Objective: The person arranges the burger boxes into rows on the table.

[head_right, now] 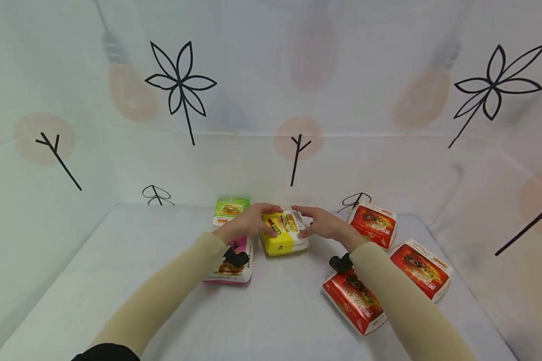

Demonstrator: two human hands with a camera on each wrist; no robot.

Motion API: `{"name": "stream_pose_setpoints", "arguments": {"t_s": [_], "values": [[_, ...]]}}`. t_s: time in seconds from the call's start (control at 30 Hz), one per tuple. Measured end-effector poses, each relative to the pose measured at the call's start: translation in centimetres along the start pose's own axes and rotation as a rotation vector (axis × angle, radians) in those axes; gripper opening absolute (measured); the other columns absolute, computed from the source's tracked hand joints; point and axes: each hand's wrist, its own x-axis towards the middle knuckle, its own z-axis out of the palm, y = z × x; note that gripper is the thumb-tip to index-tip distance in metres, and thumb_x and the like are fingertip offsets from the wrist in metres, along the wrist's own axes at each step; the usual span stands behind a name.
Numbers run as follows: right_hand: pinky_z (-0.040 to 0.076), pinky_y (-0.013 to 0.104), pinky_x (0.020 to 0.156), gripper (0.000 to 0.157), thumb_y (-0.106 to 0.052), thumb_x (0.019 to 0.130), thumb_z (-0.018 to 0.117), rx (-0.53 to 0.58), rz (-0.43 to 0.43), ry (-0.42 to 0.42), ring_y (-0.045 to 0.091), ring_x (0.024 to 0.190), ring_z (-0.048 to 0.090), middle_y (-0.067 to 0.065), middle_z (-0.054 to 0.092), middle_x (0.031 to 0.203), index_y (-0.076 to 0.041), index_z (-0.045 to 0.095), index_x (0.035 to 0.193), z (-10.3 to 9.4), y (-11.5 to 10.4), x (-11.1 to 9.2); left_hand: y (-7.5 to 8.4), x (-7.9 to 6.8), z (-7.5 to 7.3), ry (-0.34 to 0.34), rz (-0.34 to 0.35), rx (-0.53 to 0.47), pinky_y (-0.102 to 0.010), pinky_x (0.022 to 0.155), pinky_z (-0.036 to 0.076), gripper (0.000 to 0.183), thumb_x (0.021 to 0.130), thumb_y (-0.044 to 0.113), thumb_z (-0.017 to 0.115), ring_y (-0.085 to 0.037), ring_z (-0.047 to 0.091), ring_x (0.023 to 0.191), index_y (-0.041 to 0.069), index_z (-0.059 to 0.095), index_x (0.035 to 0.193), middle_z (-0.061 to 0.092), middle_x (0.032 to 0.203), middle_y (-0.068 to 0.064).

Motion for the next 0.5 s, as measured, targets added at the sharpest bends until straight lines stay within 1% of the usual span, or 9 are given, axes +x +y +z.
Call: {"name": "stream_pose_setpoints", "arguments": {"t_s": [0.07,0.2,0.37,0.5], "values": [[0.025,0.07,0.108,0.084,-0.021,0.087,0.078,-0.003,-0.002,-0.005,0.047,0.144,0.021,0.025,0.029,0.157,-0.012,0.031,0.157,0.01,0.06,0.03,0.08,0.0,0.04,0.003,-0.003,0.005,-0.044,0.115,0.031,0.064,0.08,0.013,0.084,-0.023,0.043,0.137,0.025,0.06,0.138,0.052,0.147,0.0],[0.025,0.07,0.108,0.082,-0.021,0.088,0.077,-0.005,0.001,-0.004,0.047,0.144,0.023,0.025,0.032,0.156,-0.011,0.032,0.156,0.0,0.14,0.05,0.17,-0.03,0.03,0.009,0.001,0.029,-0.045,0.115,0.029,0.064,0.082,0.014,0.083,-0.023,0.041,0.138,0.026,0.058,0.14,0.051,0.148,0.0],[0.028,0.069,0.107,0.081,-0.022,0.088,0.077,-0.007,0.0,-0.009,0.047,0.143,0.026,0.025,0.034,0.155,-0.009,0.034,0.156,0.03,0.02,0.06,0.27,-0.33,-0.12,0.038,0.012,0.062,-0.044,0.114,0.032,0.064,0.081,0.017,0.084,-0.025,0.044,0.136,0.025,0.058,0.139,0.051,0.147,-0.003],[0.03,0.069,0.106,0.081,-0.023,0.088,0.077,-0.005,0.008,-0.011,0.047,0.141,0.029,0.025,0.035,0.154,-0.009,0.035,0.155,0.01,-0.23,-0.1,0.46,-0.74,-0.23,0.057,0.022,0.089,-0.043,0.113,0.034,0.068,0.08,0.021,0.086,-0.025,0.045,0.135,0.024,0.056,0.141,0.05,0.147,-0.004]]}}
